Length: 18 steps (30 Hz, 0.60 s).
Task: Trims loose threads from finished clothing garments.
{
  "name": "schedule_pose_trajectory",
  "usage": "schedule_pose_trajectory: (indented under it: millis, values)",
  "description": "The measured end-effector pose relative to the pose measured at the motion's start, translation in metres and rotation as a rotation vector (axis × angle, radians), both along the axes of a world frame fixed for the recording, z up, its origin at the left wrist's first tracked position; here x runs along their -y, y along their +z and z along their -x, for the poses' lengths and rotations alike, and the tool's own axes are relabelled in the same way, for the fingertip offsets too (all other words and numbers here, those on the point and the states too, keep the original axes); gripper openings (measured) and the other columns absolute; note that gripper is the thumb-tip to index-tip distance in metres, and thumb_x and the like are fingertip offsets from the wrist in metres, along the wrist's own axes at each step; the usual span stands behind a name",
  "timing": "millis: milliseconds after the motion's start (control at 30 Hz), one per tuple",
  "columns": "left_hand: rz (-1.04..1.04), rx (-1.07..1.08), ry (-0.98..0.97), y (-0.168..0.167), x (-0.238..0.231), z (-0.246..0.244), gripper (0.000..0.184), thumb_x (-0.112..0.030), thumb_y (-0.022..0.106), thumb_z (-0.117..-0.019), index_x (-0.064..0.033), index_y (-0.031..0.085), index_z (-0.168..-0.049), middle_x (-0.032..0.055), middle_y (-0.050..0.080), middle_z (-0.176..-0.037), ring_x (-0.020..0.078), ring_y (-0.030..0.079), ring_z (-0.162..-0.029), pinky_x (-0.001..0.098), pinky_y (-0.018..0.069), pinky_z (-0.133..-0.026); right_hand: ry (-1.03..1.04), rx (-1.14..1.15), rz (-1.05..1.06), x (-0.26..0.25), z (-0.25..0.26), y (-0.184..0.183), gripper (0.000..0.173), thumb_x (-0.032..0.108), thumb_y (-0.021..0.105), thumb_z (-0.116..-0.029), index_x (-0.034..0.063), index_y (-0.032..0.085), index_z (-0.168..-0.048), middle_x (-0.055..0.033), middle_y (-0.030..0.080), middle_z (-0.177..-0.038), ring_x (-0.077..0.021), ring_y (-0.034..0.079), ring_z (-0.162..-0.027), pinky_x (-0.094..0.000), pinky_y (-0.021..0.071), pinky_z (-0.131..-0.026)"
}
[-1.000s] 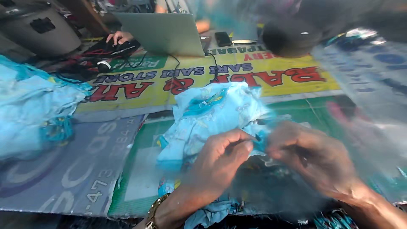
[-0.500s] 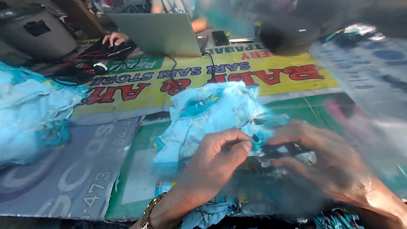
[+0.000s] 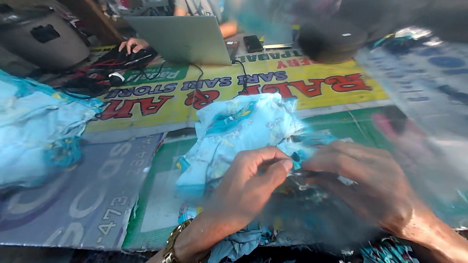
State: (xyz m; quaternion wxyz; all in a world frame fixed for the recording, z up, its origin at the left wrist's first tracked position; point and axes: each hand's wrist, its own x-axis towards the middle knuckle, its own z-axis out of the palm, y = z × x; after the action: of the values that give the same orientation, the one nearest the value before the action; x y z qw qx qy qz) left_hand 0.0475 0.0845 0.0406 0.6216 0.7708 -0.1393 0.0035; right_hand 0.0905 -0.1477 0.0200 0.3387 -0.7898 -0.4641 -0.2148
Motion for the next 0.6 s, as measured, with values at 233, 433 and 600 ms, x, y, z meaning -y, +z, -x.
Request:
schedule_pose_trajectory:
  millis: [233, 433, 600]
  values:
    - [0.024, 0.002, 0.005, -0.003, -0.001, 0.0, 0.019, -0.01, 0.055, -0.0997, -0.0103, 0.073, -0.093, -0.0094, 0.067, -0.081, -0.005, 0.061, -0.075, 0.0113, 0.0509, -0.07, 0.134, -0.287, -0.208, -0.004, -0.003, -0.012, 0.023, 0.028, 0.068, -0.1, 0.0092, 0.069, -0.113, 0.0017, 0.071, -0.1, 0.0024, 0.065, -0.087, -0.0122, 0.0545, -0.075]
    - [-0.01, 0.037, -0.085, -0.008, -0.008, -0.006, 0.014, -0.013, 0.061, -0.0992, -0.0069, 0.072, -0.103, -0.0062, 0.07, -0.092, -0.0029, 0.065, -0.084, 0.0139, 0.0544, -0.076, -0.019, -0.348, -0.143, -0.005, -0.018, -0.025, 0.012, 0.019, 0.064, -0.0937, 0.0124, 0.07, -0.102, 0.0059, 0.066, -0.093, 0.0039, 0.062, -0.08, -0.0135, 0.0534, -0.07]
    - [-0.628, 0.311, 0.074, -0.021, -0.022, -0.002, 0.02, -0.024, 0.06, -0.098, -0.0083, 0.071, -0.102, 0.0028, 0.067, -0.091, 0.0069, 0.064, -0.083, 0.022, 0.053, -0.073, -0.132, -0.293, -0.22, 0.016, -0.039, 0.015, 0.016, 0.006, 0.06, -0.0912, 0.0131, 0.07, -0.102, 0.0115, 0.066, -0.09, 0.0076, 0.058, -0.071, -0.0089, 0.0501, -0.061]
